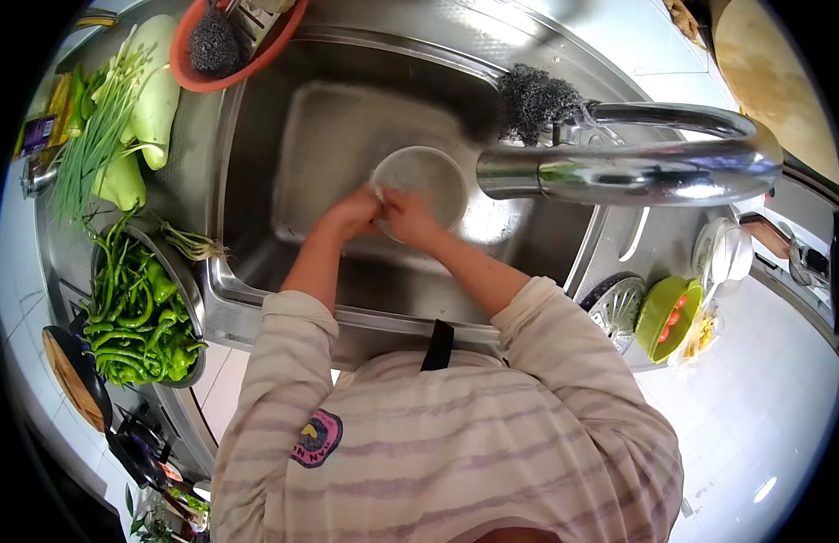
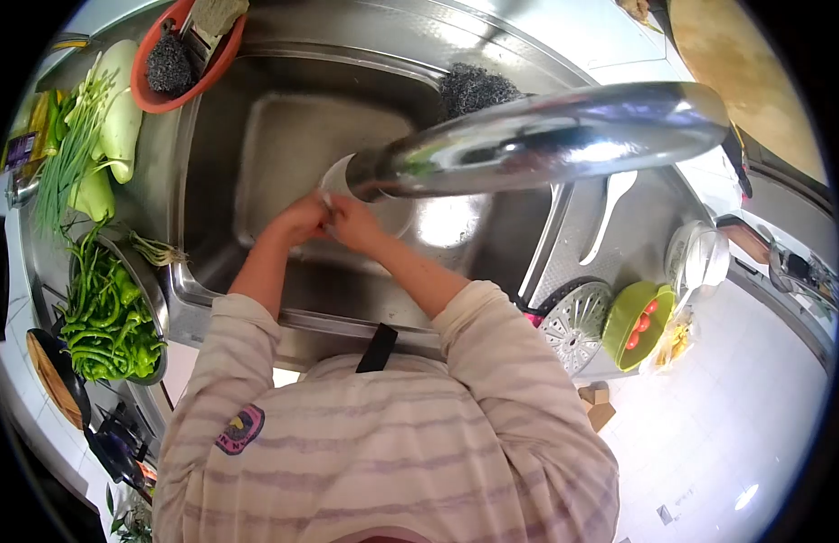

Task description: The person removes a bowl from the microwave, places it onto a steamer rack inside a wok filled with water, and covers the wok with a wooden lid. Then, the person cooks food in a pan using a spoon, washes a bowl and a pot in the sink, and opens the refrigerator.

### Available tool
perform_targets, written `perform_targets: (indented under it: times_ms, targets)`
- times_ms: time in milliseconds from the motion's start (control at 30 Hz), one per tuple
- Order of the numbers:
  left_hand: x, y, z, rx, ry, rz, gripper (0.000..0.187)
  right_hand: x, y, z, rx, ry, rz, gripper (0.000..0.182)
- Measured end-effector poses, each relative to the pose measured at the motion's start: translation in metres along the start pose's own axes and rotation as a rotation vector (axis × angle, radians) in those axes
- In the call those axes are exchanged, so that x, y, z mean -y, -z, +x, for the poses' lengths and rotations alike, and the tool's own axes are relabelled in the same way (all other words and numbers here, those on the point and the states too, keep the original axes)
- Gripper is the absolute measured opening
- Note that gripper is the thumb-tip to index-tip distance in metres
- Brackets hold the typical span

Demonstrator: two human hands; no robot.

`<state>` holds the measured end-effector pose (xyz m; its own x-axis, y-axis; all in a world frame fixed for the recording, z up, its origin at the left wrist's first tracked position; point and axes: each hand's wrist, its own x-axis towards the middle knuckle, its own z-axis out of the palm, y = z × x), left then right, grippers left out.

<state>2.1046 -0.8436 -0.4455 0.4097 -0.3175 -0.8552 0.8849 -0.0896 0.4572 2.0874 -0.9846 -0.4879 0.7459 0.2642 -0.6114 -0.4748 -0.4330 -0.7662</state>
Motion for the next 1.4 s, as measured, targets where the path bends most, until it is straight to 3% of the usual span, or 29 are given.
perform_targets:
  times_ms: [33,67,100,133,167,200,233,267,333,400,467,533,600,633,700,733,800,833,867,900,933,1000,1033,1100,1267,1333,1400]
  targets:
    - [0.001,0.003,-0.002,0.046,0.010,0.014,0.056,0.017,0.016,-0.025,0.307,0.063,-0.307,0.034]
    - [-0.001,0.004,-0.003,0.089,0.015,0.031,0.058,0.013,0.028,-0.037,0.304,0.068,-0.309,0.034]
    - [-0.001,0.003,-0.004,0.087,0.010,0.035,0.058,0.008,0.039,-0.048,0.347,0.140,-0.525,0.033]
    - [0.004,-0.002,-0.008,-0.043,-0.024,0.016,0.055,0.004,0.048,-0.057,0.388,0.207,-0.738,0.033]
    - [0.010,-0.007,-0.012,-0.173,-0.059,-0.002,0.053,0.010,0.057,-0.066,0.382,0.208,-0.733,0.033]
    - [0.017,-0.014,-0.013,-0.173,-0.062,0.006,0.053,0.025,0.067,-0.074,0.362,0.235,-1.031,0.034]
    - [0.025,-0.026,-0.014,-0.585,-0.393,0.473,0.052,0.034,0.077,-0.082,0.334,0.257,-1.327,0.035]
    - [0.031,-0.038,-0.017,-0.988,-0.729,0.945,0.051,0.034,0.085,-0.090,0.325,0.256,-1.323,0.035]
    - [0.026,-0.064,-0.038,-0.695,-0.685,1.269,0.044,0.033,0.100,-0.105,-0.017,0.379,-0.973,0.037]
    - [0.038,-0.085,-0.033,-0.355,-0.707,1.295,0.038,0.035,0.110,-0.115,-0.082,0.303,-0.849,0.037]
    - [0.066,-0.091,-0.003,-0.314,-0.644,1.340,0.035,0.028,0.119,-0.122,-0.307,0.194,-0.448,0.033]
    - [0.078,-0.092,0.015,-0.270,-0.582,1.381,0.032,0.020,0.132,-0.133,-0.344,0.219,-0.387,0.030]
    - [0.071,-0.089,0.022,-0.342,-0.763,1.516,0.017,0.000,0.141,-0.138,-0.370,0.063,0.012,0.031]
    - [0.067,-0.090,0.019,-0.338,-0.769,1.523,0.017,-0.008,0.148,-0.142,-0.378,0.065,0.016,0.031]
    - [0.049,-0.091,0.005,-0.391,-0.742,1.350,0.008,-0.012,0.159,-0.152,-0.334,0.043,0.377,0.031]
    - [0.045,-0.088,0.006,-0.390,-0.747,1.362,0.008,-0.013,0.162,-0.157,-0.339,0.050,0.387,0.031]
    - [0.035,-0.078,0.007,-0.385,-0.675,0.983,0.010,0.009,0.166,-0.172,-0.360,-0.038,0.574,0.031]
    - [0.030,-0.075,0.004,-0.390,-0.688,0.994,0.010,0.018,0.164,-0.176,-0.414,-0.011,0.615,0.029]
    - [0.025,-0.075,-0.003,-0.287,-0.576,0.922,0.012,0.015,0.166,-0.176,-0.419,0.004,0.620,0.029]
    - [0.024,-0.076,-0.009,-0.182,-0.458,0.845,0.014,0.008,0.167,-0.176,-0.421,0.020,0.619,0.029]
    - [0.027,-0.077,-0.014,-0.179,-0.465,0.849,0.014,0.003,0.168,-0.177,-0.424,0.033,0.615,0.029]
    - [0.034,-0.080,-0.024,-0.055,-0.287,0.186,0.026,0.006,0.171,-0.182,-0.443,0.050,0.611,0.028]
    - [0.038,-0.081,-0.028,-0.054,-0.290,0.185,0.026,0.008,0.172,-0.184,-0.453,0.062,0.607,0.026]
    - [0.037,-0.082,-0.042,0.100,-0.213,-0.359,0.029,0.016,0.174,-0.188,-0.482,0.063,0.590,0.025]
    - [0.028,-0.082,-0.074,0.311,-0.206,-0.632,0.035,0.012,0.192,-0.186,-0.522,0.149,0.452,0.020]
    - [0.025,-0.079,-0.080,0.385,-0.224,-0.688,0.037,0.017,0.204,-0.183,-0.533,0.262,0.175,0.019]
    - [0.024,-0.075,-0.084,0.541,-0.296,-0.762,0.039,0.063,0.209,-0.194,-0.592,0.239,0.113,0.017]
